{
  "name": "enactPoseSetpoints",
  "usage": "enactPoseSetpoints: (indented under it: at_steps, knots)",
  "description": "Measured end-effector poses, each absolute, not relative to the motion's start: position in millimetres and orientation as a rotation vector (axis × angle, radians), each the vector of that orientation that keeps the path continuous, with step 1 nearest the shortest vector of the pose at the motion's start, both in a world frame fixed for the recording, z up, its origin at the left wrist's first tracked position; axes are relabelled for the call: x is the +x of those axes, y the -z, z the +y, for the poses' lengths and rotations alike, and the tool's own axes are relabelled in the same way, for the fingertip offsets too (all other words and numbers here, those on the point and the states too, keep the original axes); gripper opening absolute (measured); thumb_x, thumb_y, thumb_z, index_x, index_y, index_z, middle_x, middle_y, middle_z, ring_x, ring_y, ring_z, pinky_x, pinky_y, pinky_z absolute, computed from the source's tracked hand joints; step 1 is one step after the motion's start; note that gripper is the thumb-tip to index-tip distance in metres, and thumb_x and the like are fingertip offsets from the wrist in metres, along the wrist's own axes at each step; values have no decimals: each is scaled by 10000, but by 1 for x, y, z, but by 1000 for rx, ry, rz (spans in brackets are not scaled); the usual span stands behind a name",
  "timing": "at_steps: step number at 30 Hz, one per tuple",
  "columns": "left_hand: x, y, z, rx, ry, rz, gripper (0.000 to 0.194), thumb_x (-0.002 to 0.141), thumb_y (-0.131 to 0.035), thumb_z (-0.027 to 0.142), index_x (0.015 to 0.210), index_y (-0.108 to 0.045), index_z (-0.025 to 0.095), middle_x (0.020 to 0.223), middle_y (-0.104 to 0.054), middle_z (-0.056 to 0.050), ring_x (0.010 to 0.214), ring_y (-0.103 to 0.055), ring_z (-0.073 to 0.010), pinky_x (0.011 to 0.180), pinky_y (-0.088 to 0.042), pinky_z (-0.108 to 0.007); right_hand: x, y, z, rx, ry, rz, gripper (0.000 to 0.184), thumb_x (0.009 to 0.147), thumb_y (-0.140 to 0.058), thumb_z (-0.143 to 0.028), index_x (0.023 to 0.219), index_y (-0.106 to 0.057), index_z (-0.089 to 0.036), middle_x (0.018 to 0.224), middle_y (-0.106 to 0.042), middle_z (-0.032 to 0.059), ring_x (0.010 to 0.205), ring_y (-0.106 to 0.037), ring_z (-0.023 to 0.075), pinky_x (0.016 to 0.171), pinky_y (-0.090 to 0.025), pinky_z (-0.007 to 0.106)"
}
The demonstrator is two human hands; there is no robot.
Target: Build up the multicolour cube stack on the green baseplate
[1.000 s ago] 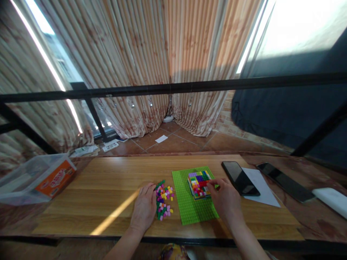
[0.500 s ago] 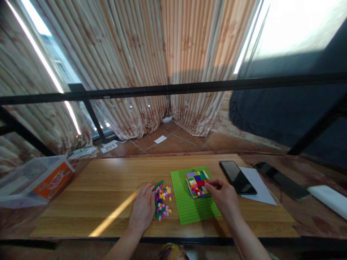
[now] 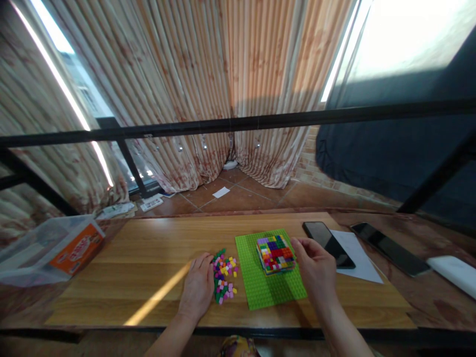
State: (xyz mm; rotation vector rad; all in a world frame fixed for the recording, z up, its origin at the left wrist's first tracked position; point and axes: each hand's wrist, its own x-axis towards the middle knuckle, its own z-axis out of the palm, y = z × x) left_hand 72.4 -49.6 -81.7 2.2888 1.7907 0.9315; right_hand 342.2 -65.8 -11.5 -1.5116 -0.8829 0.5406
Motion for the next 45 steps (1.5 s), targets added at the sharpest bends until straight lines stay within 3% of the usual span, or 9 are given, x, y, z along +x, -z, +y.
enactPoseSetpoints:
  at_steps: [7,14,18,23,28,35,39,45]
  knots:
    - [74,81,-51,2272,-943,1792,317,895,-356,132,1126,-573,134,1157,-583,-115,1110,-514,-228,991,-434,-435,275,25,-73,-1389,-530,-1582,203,848,-505,-343,806,-655,-212,778,-667,30,731,-609,172,665,-466,277]
    - [74,78,-53,2246,-896,1783,341,904,-328,131,1145,-568,131,1182,-569,-116,1130,-491,-225,1000,-421,-418,237,47,-55,-1415,-460,-1921,287,894,-374,-170,945,-656,-194,931,-646,74,852,-605,181,794,-465,302]
    - [74,76,-54,2233,-866,1769,354,889,-346,122,1178,-550,136,1194,-564,-108,1126,-484,-226,1005,-411,-415,226,56,-33,-1476,-443,-1959,347,843,-373,-67,1048,-637,-161,1045,-642,108,1000,-569,204,910,-423,337]
    - [74,72,-55,2210,-882,1717,385,873,-351,99,1212,-527,145,1213,-557,-95,1132,-473,-224,1020,-390,-402,214,63,-15,-1419,-522,-2028,590,657,-387,69,1173,-583,-140,1162,-622,105,1140,-509,192,998,-368,339]
    - [74,65,-58,2156,-902,1665,425,858,-361,88,1262,-472,159,1203,-565,-88,1123,-475,-215,1009,-390,-390,206,61,-19,-1333,-637,-2080,653,599,-388,60,1190,-574,-145,1177,-626,91,1137,-529,164,1001,-380,304]
    - [71,63,-59,2065,-949,1619,440,807,-371,44,1204,-511,172,1135,-602,-88,1090,-512,-214,967,-420,-391,211,57,-30,-1076,-1018,-1835,517,750,-333,-22,1206,-538,-156,1103,-668,77,1025,-619,145,940,-454,324]
    - [69,67,-57,2094,-957,1579,456,800,-369,42,1207,-521,181,1211,-585,-75,1147,-495,-209,1011,-397,-412,227,52,-31,-1269,-862,-1804,381,822,-369,-114,1122,-598,-166,1074,-671,86,1001,-619,171,915,-455,347]
    - [70,64,-59,2176,-911,1540,448,804,-373,63,1206,-538,174,1232,-582,-65,1182,-473,-191,1044,-372,-389,237,43,-40,-1438,-709,-2101,246,803,-458,-143,911,-673,-192,929,-650,61,923,-578,181,865,-425,316]
